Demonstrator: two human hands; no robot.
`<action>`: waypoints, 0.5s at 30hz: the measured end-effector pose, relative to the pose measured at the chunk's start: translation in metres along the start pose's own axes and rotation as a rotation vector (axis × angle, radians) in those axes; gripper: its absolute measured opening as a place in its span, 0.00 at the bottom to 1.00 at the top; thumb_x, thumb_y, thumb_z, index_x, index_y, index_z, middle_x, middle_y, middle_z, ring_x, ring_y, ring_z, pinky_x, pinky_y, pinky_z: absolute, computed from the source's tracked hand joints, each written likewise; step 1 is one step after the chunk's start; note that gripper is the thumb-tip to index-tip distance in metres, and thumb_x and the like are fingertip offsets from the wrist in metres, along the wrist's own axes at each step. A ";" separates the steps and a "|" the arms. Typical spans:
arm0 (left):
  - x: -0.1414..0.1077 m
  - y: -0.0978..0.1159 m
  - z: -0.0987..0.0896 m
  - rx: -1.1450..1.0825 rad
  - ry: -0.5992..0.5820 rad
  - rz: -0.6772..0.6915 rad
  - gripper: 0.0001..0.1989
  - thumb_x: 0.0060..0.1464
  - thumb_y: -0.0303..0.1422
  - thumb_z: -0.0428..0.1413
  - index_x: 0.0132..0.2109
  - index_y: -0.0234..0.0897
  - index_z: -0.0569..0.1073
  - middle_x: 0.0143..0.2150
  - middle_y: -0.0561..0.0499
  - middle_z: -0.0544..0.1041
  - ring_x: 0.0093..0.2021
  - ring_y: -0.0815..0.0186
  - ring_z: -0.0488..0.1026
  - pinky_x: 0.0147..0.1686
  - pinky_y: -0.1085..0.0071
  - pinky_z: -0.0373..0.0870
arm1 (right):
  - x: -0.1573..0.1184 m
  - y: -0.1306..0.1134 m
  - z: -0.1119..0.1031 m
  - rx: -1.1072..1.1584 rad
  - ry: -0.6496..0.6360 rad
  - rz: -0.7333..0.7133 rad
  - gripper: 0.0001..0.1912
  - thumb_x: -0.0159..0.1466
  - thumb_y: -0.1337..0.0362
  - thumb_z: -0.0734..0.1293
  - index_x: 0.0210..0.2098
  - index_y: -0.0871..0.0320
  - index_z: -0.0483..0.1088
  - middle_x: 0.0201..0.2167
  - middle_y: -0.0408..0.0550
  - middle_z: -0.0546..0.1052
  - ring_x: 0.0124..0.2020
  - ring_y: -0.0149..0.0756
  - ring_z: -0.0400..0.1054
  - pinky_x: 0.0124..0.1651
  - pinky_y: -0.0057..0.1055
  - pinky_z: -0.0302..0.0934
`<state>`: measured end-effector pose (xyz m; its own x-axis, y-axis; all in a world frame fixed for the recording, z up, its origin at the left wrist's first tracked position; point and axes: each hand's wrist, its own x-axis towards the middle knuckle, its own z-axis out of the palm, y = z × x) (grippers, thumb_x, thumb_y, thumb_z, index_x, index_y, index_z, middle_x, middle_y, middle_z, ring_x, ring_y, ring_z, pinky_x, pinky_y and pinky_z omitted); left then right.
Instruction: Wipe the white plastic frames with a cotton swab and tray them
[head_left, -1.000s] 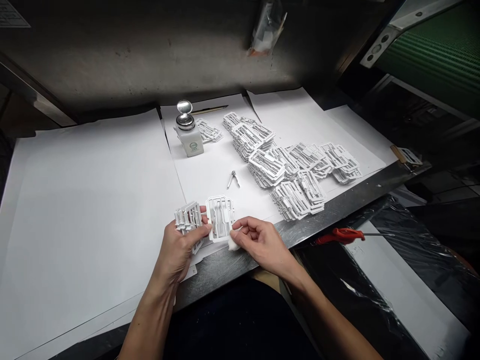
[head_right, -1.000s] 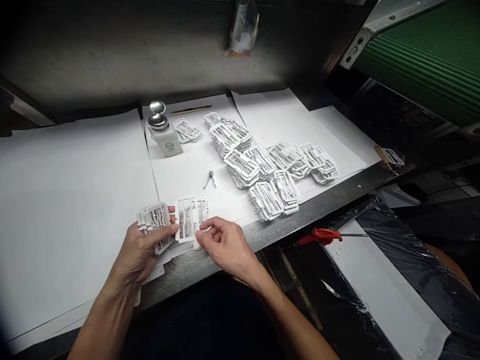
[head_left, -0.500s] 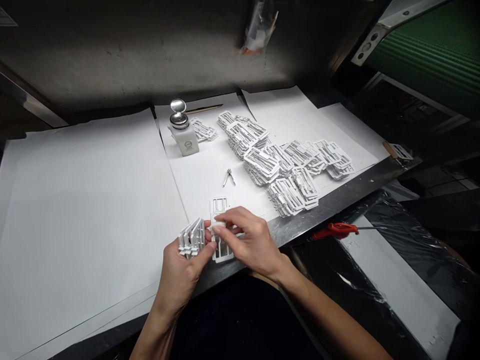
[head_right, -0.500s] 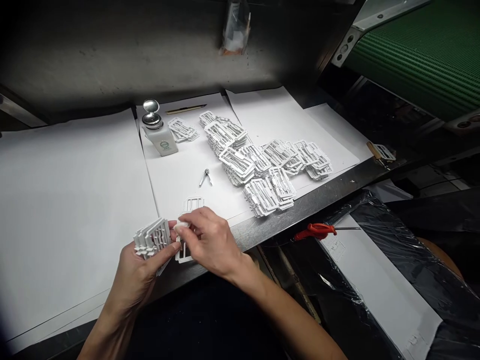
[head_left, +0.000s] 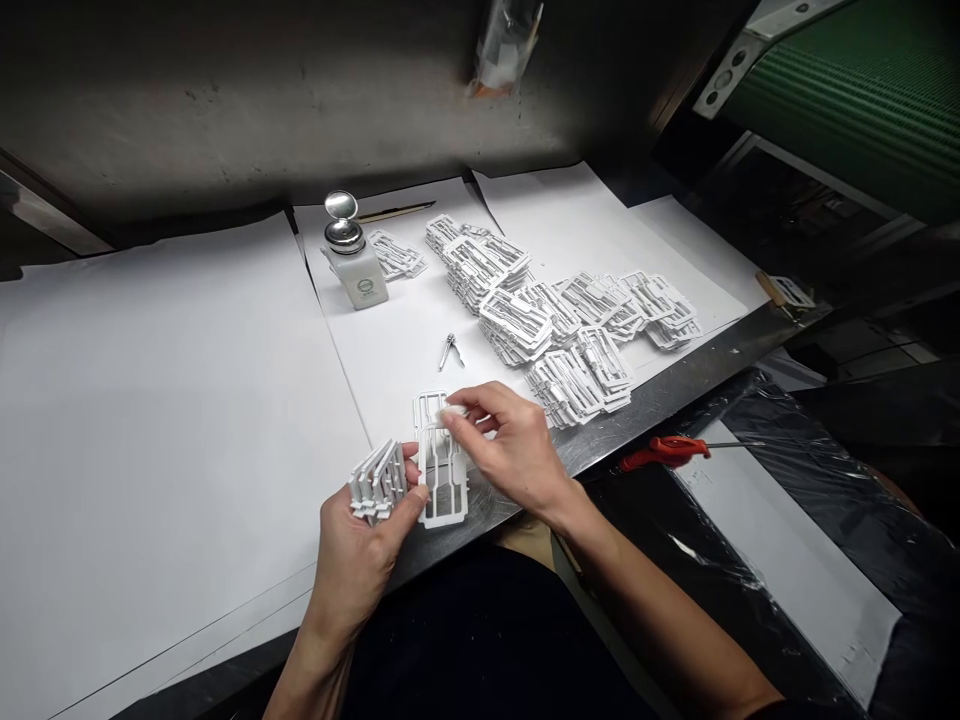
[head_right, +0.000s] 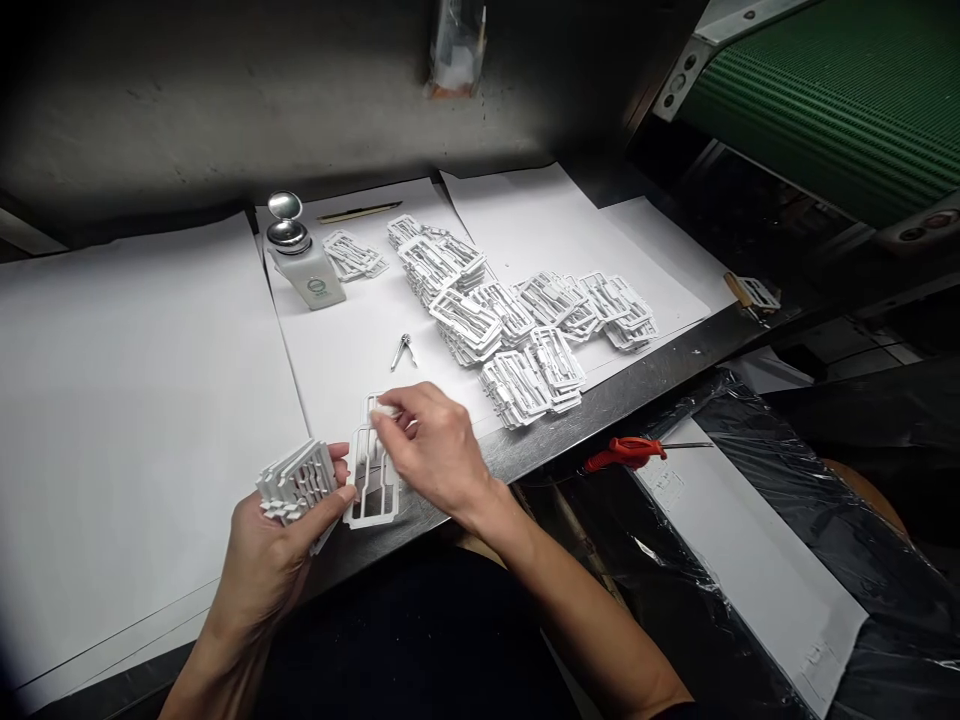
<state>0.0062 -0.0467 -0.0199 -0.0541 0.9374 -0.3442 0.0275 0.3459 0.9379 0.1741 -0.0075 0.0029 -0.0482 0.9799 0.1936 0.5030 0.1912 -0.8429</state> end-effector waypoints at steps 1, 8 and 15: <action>0.000 0.000 0.000 0.000 0.015 0.009 0.15 0.45 0.34 0.62 0.42 0.37 0.74 0.43 0.50 0.74 0.42 0.65 0.71 0.41 0.73 0.66 | 0.001 0.002 -0.003 -0.018 0.019 0.033 0.07 0.61 0.66 0.65 0.38 0.61 0.72 0.34 0.46 0.73 0.30 0.27 0.66 0.33 0.25 0.65; 0.002 -0.001 0.005 0.021 0.103 0.035 0.16 0.42 0.33 0.63 0.41 0.36 0.75 0.43 0.49 0.76 0.43 0.63 0.72 0.43 0.71 0.67 | -0.002 0.002 -0.007 0.044 0.054 0.097 0.06 0.60 0.65 0.66 0.36 0.60 0.72 0.35 0.44 0.73 0.30 0.26 0.66 0.32 0.23 0.63; 0.003 0.003 0.009 0.009 0.188 0.087 0.21 0.42 0.32 0.63 0.46 0.34 0.74 0.41 0.46 0.76 0.41 0.61 0.73 0.44 0.67 0.67 | -0.024 -0.006 -0.008 0.025 -0.153 0.154 0.05 0.59 0.66 0.66 0.35 0.60 0.72 0.27 0.43 0.71 0.25 0.26 0.65 0.30 0.24 0.61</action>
<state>0.0151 -0.0429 -0.0188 -0.2364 0.9398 -0.2469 0.0491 0.2654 0.9629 0.1791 -0.0329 0.0068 -0.1039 0.9945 -0.0156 0.4931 0.0379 -0.8692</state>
